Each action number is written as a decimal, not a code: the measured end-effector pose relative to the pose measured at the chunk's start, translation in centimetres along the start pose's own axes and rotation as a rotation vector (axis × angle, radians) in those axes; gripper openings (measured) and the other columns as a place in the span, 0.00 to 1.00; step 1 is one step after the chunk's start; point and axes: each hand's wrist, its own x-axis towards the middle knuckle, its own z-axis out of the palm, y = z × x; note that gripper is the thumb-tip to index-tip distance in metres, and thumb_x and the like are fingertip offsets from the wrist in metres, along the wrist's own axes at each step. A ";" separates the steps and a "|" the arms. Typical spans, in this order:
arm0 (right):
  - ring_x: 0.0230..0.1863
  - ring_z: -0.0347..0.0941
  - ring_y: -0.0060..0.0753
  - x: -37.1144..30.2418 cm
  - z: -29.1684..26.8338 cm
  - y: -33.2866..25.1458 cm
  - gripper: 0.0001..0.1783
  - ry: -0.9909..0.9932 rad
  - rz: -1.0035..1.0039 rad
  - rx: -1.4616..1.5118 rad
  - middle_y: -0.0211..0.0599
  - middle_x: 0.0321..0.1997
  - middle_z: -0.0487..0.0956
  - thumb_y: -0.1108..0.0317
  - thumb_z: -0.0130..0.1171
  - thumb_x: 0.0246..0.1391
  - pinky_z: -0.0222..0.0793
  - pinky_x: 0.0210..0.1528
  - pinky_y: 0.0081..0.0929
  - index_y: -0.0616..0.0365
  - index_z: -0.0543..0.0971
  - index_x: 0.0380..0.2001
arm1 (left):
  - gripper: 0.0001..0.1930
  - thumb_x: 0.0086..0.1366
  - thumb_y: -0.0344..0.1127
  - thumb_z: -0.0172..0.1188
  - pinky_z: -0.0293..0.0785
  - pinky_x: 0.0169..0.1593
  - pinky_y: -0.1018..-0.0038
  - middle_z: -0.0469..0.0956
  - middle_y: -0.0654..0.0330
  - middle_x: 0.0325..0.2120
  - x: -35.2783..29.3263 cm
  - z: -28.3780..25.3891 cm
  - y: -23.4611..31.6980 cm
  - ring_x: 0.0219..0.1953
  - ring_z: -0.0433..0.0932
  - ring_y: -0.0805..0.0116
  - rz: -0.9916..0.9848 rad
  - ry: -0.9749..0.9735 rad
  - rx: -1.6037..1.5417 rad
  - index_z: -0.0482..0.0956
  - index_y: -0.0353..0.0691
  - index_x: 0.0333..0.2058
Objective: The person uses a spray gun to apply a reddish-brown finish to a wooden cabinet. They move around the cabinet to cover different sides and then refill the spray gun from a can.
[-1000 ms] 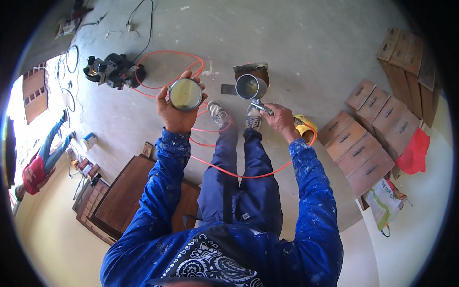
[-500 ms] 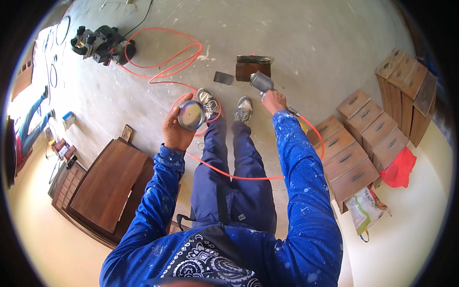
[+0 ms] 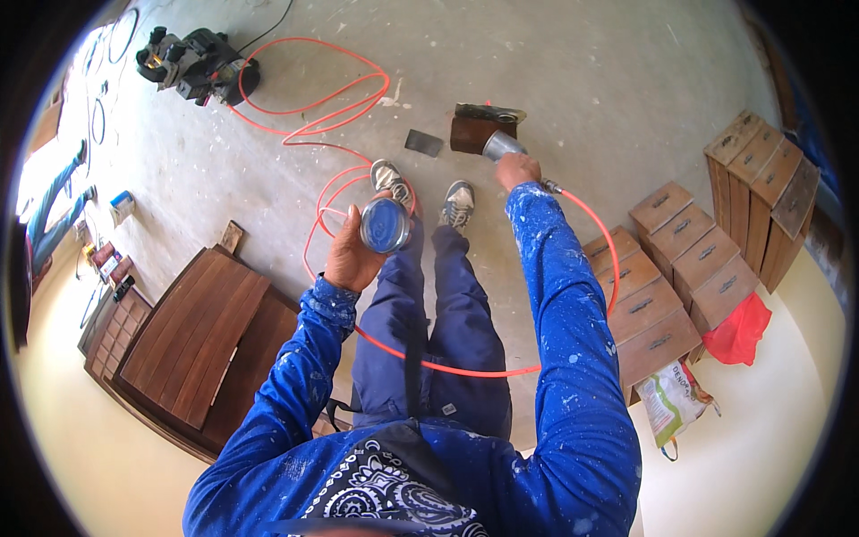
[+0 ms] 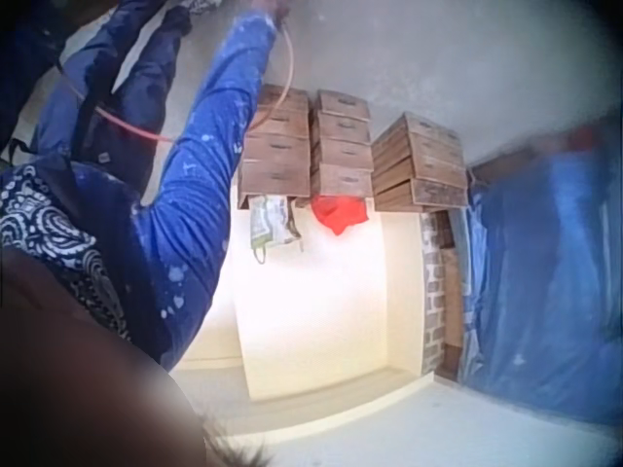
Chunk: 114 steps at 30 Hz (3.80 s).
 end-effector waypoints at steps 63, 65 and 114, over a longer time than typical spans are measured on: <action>0.50 0.77 0.55 9.5 9.6 6.5 0.17 0.247 -0.329 0.479 0.45 0.48 0.82 0.65 0.64 0.53 0.72 0.52 0.46 0.54 0.83 0.47 | 0.38 0.50 0.49 0.78 0.77 0.52 0.65 0.76 0.47 0.50 28.9 -2.5 -10.2 0.50 0.79 0.57 0.625 0.314 1.430 0.74 0.36 0.55; 0.49 0.78 0.55 10.0 11.2 7.0 0.16 0.265 -0.349 0.524 0.47 0.48 0.82 0.66 0.64 0.53 0.72 0.52 0.44 0.57 0.82 0.46 | 0.38 0.52 0.48 0.78 0.78 0.49 0.69 0.77 0.48 0.50 29.2 -3.3 -10.2 0.48 0.79 0.63 0.535 0.329 1.226 0.73 0.34 0.56; 0.55 0.72 0.40 -5.8 33.1 2.6 0.29 0.401 0.113 1.169 0.50 0.61 0.69 0.70 0.65 0.58 0.73 0.53 0.33 0.66 0.70 0.60 | 0.46 0.67 0.74 0.40 0.63 0.67 0.60 0.74 0.38 0.57 30.7 -37.6 -12.3 0.65 0.69 0.44 -0.091 0.556 1.454 0.71 0.35 0.62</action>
